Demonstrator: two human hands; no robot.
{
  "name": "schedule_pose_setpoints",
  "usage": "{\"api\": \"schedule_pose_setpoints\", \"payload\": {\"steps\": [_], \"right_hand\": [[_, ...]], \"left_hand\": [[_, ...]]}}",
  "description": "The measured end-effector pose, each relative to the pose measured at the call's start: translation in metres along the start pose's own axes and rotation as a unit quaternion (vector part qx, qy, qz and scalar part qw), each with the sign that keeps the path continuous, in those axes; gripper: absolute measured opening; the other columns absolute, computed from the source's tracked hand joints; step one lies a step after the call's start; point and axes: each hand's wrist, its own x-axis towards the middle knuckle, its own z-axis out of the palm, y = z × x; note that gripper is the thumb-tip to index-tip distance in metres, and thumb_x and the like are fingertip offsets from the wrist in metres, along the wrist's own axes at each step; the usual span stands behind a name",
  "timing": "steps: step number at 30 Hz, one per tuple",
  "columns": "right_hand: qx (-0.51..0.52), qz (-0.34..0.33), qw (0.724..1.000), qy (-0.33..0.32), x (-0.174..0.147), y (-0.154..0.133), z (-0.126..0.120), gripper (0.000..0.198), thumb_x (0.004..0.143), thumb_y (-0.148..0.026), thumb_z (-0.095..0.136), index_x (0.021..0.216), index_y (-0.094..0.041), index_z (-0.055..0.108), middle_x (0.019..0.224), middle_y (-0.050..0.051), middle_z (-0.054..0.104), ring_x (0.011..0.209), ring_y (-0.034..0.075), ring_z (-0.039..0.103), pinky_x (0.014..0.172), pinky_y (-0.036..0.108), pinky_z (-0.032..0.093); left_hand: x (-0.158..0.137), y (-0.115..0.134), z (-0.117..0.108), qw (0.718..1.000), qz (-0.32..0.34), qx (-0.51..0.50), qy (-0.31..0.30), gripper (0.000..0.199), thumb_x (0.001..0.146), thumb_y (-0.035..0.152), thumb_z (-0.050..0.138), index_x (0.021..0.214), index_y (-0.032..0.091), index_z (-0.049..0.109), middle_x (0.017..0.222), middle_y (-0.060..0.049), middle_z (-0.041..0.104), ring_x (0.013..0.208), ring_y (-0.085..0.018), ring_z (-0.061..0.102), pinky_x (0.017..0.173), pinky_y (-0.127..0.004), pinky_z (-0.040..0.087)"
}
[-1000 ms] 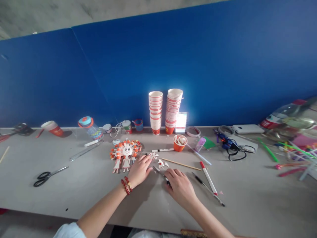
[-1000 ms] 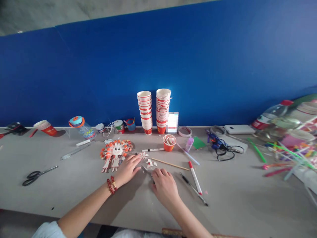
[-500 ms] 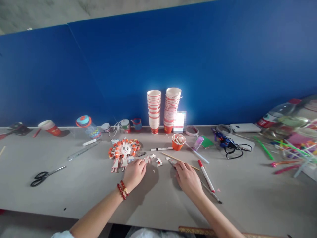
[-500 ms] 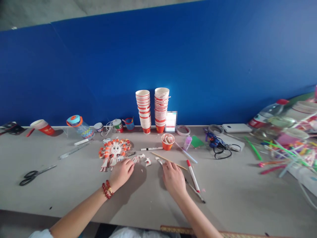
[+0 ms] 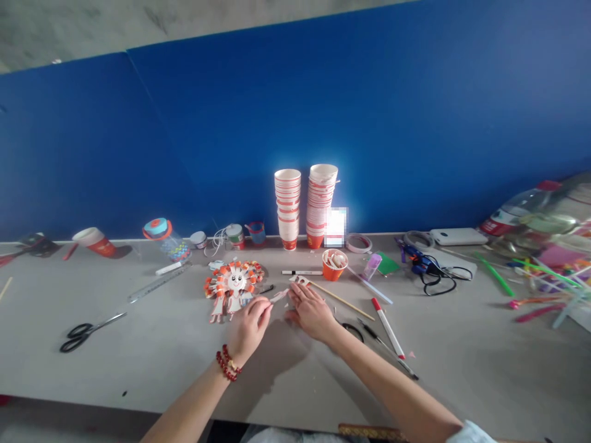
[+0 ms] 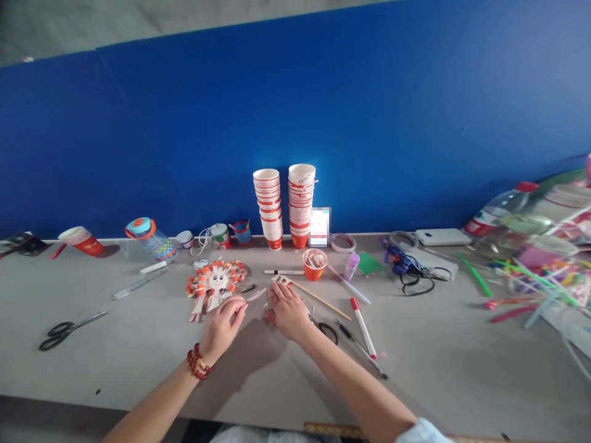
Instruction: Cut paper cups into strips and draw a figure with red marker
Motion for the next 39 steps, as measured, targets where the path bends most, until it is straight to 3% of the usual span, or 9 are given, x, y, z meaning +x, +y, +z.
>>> {"api": "schedule_pose_setpoints", "payload": {"steps": [2, 6, 9, 11, 15, 18, 22, 32, 39], "right_hand": [[0.051, 0.012, 0.998, 0.022, 0.003, -0.003, -0.005, 0.034, 0.096, -0.038, 0.047, 0.113, -0.016, 0.067, 0.132, 0.016, 0.060, 0.126, 0.030, 0.051, 0.109, 0.047, 0.035], [0.176, 0.045, 0.983, 0.036, -0.007, -0.018, -0.006, 0.053, 0.104, -0.041, 0.017, 0.107, -0.015, 0.064, 0.097, 0.012, 0.073, 0.086, 0.020, 0.070, 0.075, 0.032, 0.056], [0.365, 0.124, 0.918, 0.094, -0.014, -0.026, -0.007, 0.041, 0.093, -0.055, 0.049, 0.085, -0.017, 0.062, 0.075, 0.005, 0.067, 0.067, 0.017, 0.065, 0.064, 0.028, 0.053], [0.401, 0.149, 0.896, 0.117, -0.016, -0.026, -0.010, 0.040, 0.086, -0.057, 0.060, 0.077, -0.018, 0.060, 0.066, 0.000, 0.062, 0.059, 0.015, 0.059, 0.059, 0.026, 0.049], [0.393, 0.154, 0.900, 0.110, -0.018, -0.020, -0.018, 0.040, 0.083, -0.056, 0.063, 0.072, -0.018, 0.058, 0.061, -0.001, 0.057, 0.055, 0.013, 0.051, 0.054, 0.024, 0.043], [0.376, 0.152, 0.910, 0.091, -0.021, -0.016, -0.020, 0.040, 0.083, -0.055, 0.064, 0.069, -0.019, 0.056, 0.060, -0.002, 0.054, 0.055, 0.013, 0.049, 0.054, 0.024, 0.041], [0.354, 0.141, 0.921, 0.084, -0.022, -0.015, -0.020, 0.041, 0.086, -0.055, 0.060, 0.067, -0.019, 0.054, 0.057, -0.003, 0.052, 0.053, 0.013, 0.048, 0.053, 0.024, 0.040], [0.367, 0.140, 0.916, 0.080, -0.031, -0.003, -0.009, 0.029, 0.085, -0.043, 0.061, 0.070, -0.019, 0.054, 0.058, -0.002, 0.055, 0.052, 0.013, 0.048, 0.051, 0.025, 0.040], [0.360, 0.140, 0.919, 0.081, -0.032, 0.000, -0.004, 0.022, 0.086, -0.034, 0.057, 0.070, -0.019, 0.054, 0.061, -0.002, 0.053, 0.054, 0.013, 0.046, 0.053, 0.025, 0.037]], "left_hand": [[-0.003, 0.001, -0.001, 0.999, 0.023, -0.016, 0.022, 0.021, 0.095, 0.019, 0.045, 0.106, 0.023, 0.062, 0.106, -0.008, 0.071, 0.098, -0.020, 0.068, 0.087, -0.033, 0.054], [-0.007, 0.006, -0.001, 0.998, 0.050, -0.012, 0.034, 0.022, 0.093, 0.016, 0.048, 0.106, 0.024, 0.065, 0.108, -0.010, 0.071, 0.100, -0.022, 0.068, 0.089, -0.037, 0.055], [-0.008, 0.013, -0.001, 0.995, 0.076, -0.057, 0.019, 0.020, 0.092, 0.017, 0.052, 0.105, 0.025, 0.065, 0.110, -0.010, 0.071, 0.102, -0.023, 0.067, 0.090, -0.040, 0.054], [-0.007, 0.018, -0.001, 0.991, 0.069, -0.111, 0.010, 0.019, 0.091, 0.022, 0.056, 0.108, 0.025, 0.064, 0.113, -0.011, 0.069, 0.105, -0.024, 0.065, 0.091, -0.041, 0.054], [0.007, 0.029, -0.005, 0.960, -0.088, -0.267, 0.017, 0.024, 0.095, 0.034, 0.045, 0.105, 0.021, 0.062, 0.106, -0.012, 0.067, 0.093, -0.023, 0.065, 0.078, -0.036, 0.055], [0.022, 0.035, -0.006, 0.904, -0.188, -0.367, -0.114, 0.035, 0.098, 0.039, 0.035, 0.086, 0.020, 0.061, 0.074, -0.004, 0.063, 0.067, -0.017, 0.060, 0.067, -0.028, 0.051], [0.031, 0.042, 0.002, 0.837, -0.233, -0.446, -0.213, 0.026, 0.088, 0.036, 0.054, 0.069, 0.020, 0.052, 0.062, 0.003, 0.052, 0.059, -0.013, 0.053, 0.058, -0.023, 0.045], [0.022, 0.043, 0.021, 0.819, -0.282, -0.474, -0.158, 0.025, 0.086, 0.038, 0.057, 0.072, 0.018, 0.053, 0.062, 0.003, 0.055, 0.060, -0.013, 0.056, 0.059, -0.023, 0.042], [0.021, 0.042, 0.031, 0.758, -0.338, -0.544, -0.125, 0.031, 0.088, 0.046, 0.054, 0.076, 0.017, 0.056, 0.064, 0.003, 0.054, 0.056, -0.013, 0.055, 0.056, -0.024, 0.043]]}}
